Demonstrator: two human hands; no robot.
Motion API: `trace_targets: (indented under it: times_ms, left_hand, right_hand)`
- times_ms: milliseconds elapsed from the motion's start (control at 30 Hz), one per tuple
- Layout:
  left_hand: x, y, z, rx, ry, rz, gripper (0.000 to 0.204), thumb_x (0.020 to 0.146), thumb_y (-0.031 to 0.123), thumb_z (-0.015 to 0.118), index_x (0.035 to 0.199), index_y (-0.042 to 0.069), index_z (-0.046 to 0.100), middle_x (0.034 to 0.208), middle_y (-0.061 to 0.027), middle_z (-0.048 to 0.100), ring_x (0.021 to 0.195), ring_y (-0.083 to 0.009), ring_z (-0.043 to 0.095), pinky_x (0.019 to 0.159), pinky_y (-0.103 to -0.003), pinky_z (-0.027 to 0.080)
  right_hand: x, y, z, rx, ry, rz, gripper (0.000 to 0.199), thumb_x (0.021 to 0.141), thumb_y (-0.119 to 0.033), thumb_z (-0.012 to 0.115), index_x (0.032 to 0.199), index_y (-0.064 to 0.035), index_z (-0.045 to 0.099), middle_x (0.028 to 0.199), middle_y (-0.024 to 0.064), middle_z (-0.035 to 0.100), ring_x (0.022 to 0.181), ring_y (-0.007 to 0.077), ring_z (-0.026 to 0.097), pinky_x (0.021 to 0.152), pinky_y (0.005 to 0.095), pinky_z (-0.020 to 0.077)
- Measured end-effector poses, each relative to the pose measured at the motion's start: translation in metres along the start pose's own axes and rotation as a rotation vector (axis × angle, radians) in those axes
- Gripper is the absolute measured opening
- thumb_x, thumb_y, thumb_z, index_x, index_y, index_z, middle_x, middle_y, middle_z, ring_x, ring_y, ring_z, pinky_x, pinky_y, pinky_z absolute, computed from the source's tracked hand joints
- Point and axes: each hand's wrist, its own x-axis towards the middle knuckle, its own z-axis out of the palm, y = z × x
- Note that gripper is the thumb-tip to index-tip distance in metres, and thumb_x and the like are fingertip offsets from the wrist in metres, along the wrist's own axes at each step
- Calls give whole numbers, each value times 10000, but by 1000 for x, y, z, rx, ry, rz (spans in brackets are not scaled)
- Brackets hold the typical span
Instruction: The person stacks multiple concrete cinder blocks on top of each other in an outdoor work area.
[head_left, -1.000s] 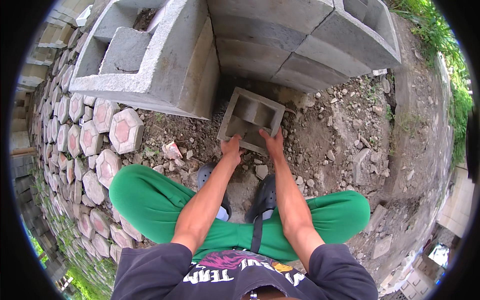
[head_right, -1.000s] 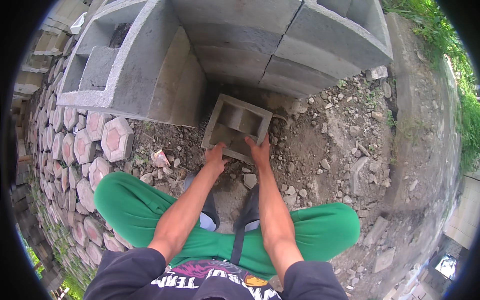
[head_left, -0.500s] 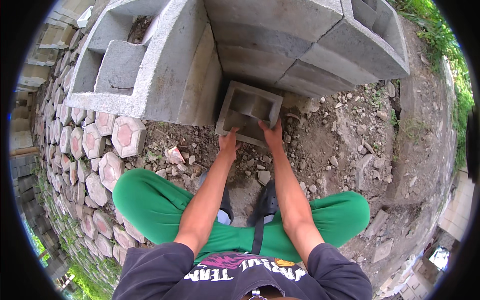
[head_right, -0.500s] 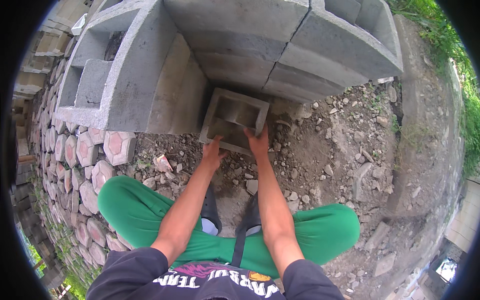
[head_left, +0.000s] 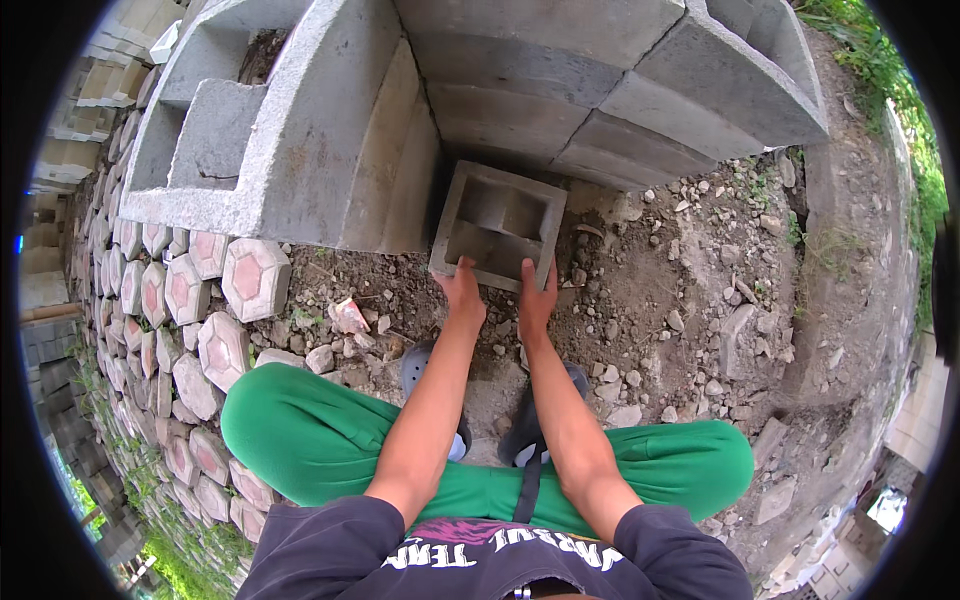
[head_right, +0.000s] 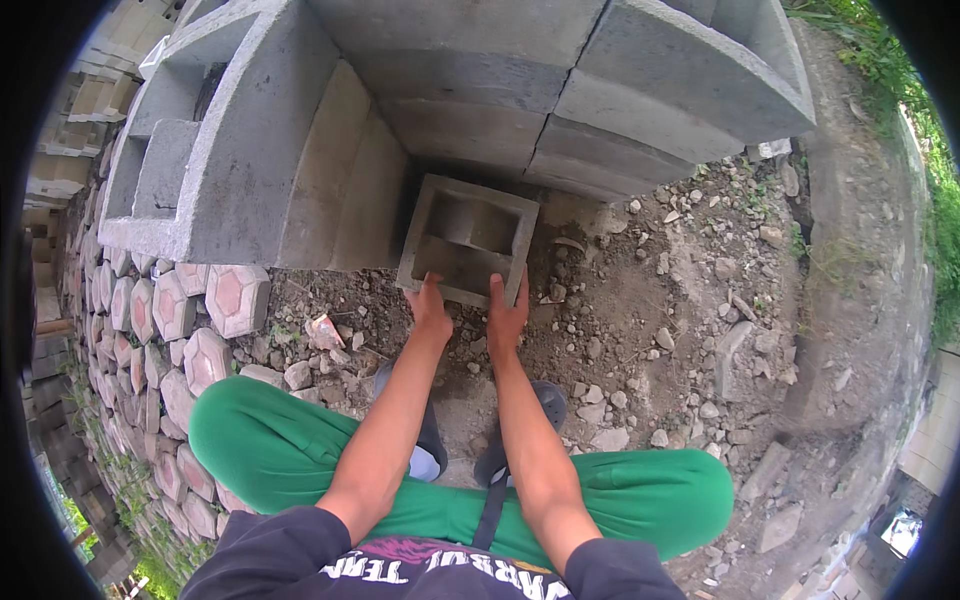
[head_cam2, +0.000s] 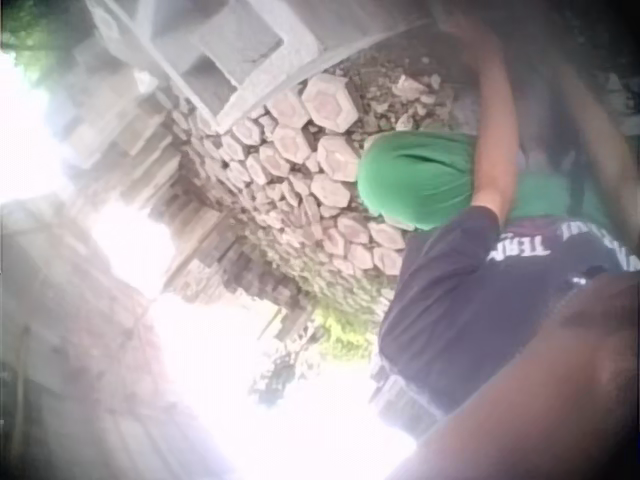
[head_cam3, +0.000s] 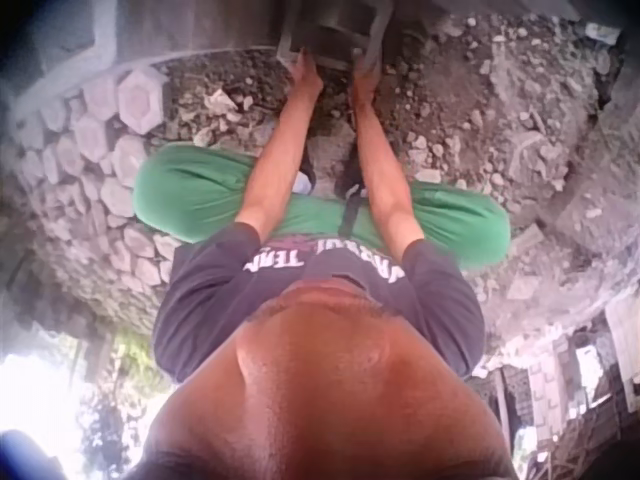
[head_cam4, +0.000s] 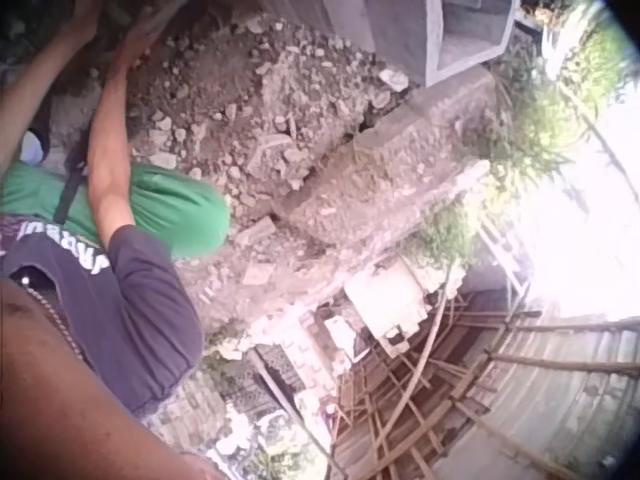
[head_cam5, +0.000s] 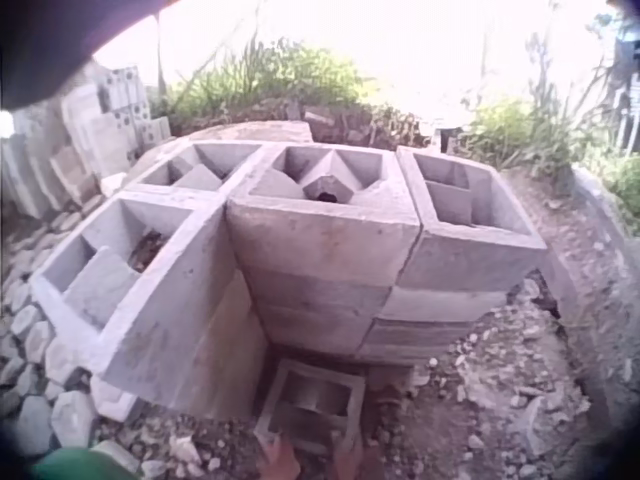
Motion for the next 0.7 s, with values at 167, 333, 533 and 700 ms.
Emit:
trace_targets:
  times_ms: [167,333,533,700]
  left_hand:
    - [-14,18,-1,-5,-38,-121,640,727,138,640,1289,210,342,1276,-29,429,1157,-256,432,905,-549,358]
    - [-12,19,-3,-93,-105,-149,609,734,110,630,1269,225,363,1276,-39,418,1182,-273,410,913,-557,355]
    - [2,27,4,-65,-166,-166,591,756,105,619,1271,216,353,1290,-48,398,1205,-269,393,945,-542,365]
    - [7,28,11,-93,-115,-223,616,750,82,631,1279,207,341,1299,-43,390,1238,-252,372,1017,-507,336]
  right_hand:
    - [4,-3,4,64,-12,59,654,878,-241,683,1397,24,386,1304,131,531,1168,190,503,1004,304,361]
    - [4,-6,7,57,-19,68,668,870,-231,692,1401,27,378,1303,129,529,1182,190,493,1014,301,349]
    - [22,-19,10,-44,-84,-17,660,874,-250,675,1400,17,380,1315,147,518,1200,206,483,1013,310,348]
    - [34,-19,13,-174,-77,-9,682,870,-295,674,1400,17,378,1312,164,520,1205,222,488,1004,317,358]
